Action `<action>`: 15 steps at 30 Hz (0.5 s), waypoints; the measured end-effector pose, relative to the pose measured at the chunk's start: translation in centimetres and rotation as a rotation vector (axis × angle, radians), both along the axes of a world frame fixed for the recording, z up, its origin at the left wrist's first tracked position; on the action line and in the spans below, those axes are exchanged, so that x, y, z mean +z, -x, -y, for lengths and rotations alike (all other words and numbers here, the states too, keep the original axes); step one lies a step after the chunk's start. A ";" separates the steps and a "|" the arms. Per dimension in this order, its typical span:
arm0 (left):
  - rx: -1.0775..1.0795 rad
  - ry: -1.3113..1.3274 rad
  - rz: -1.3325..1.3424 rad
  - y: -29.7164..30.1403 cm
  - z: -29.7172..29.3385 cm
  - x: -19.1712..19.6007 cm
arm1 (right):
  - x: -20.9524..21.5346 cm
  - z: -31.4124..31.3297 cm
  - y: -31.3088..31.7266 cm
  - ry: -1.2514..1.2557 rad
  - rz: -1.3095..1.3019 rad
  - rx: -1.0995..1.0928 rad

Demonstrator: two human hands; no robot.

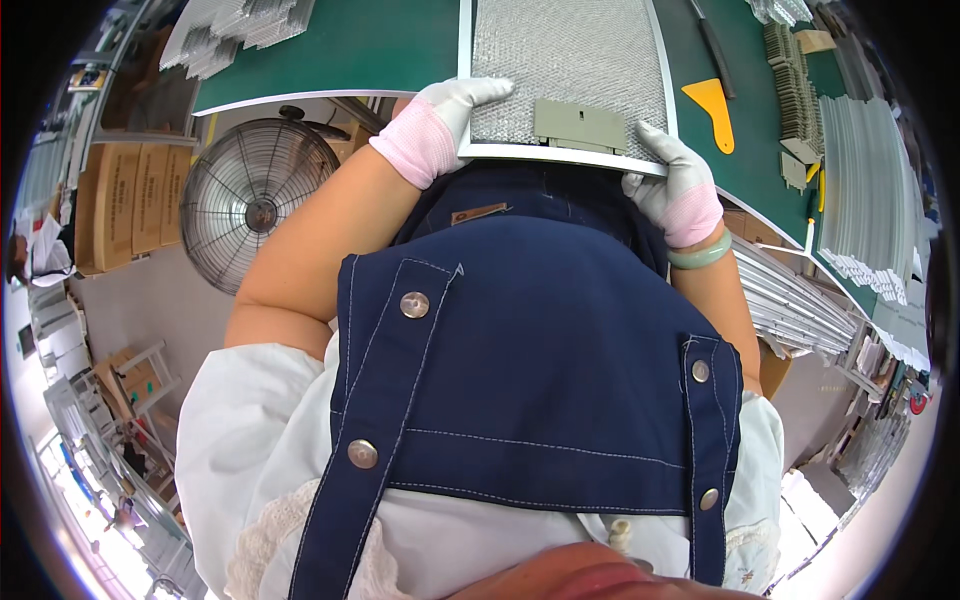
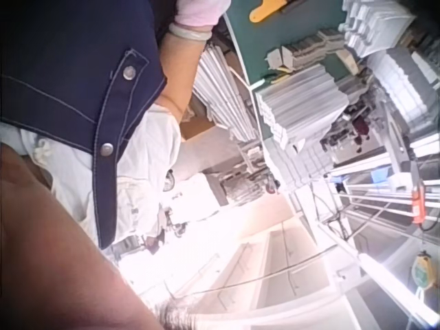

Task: The person assembles rectangular metal frames by placing a mesh sheet onto a frame, inserting a plastic component, and securing the edges with a manual crimping tool. They repeat this process for multiple units, stacking the finished frames on the table.

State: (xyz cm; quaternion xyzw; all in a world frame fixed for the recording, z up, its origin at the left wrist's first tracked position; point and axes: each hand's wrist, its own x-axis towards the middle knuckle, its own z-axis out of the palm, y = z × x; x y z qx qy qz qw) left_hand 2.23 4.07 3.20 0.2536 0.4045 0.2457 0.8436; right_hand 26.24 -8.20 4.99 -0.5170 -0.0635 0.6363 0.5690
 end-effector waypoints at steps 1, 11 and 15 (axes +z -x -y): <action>-0.009 0.004 -0.041 -0.1 0.2 -0.1 | 0.0 0.0 0.0 0.001 0.017 0.004; 0.118 -0.128 -0.162 0.3 0.9 1.3 | -2.6 -0.1 -0.2 0.081 0.050 0.198; 0.049 -0.096 -0.157 0.3 0.8 2.2 | -4.0 -0.4 -1.4 0.065 0.042 0.374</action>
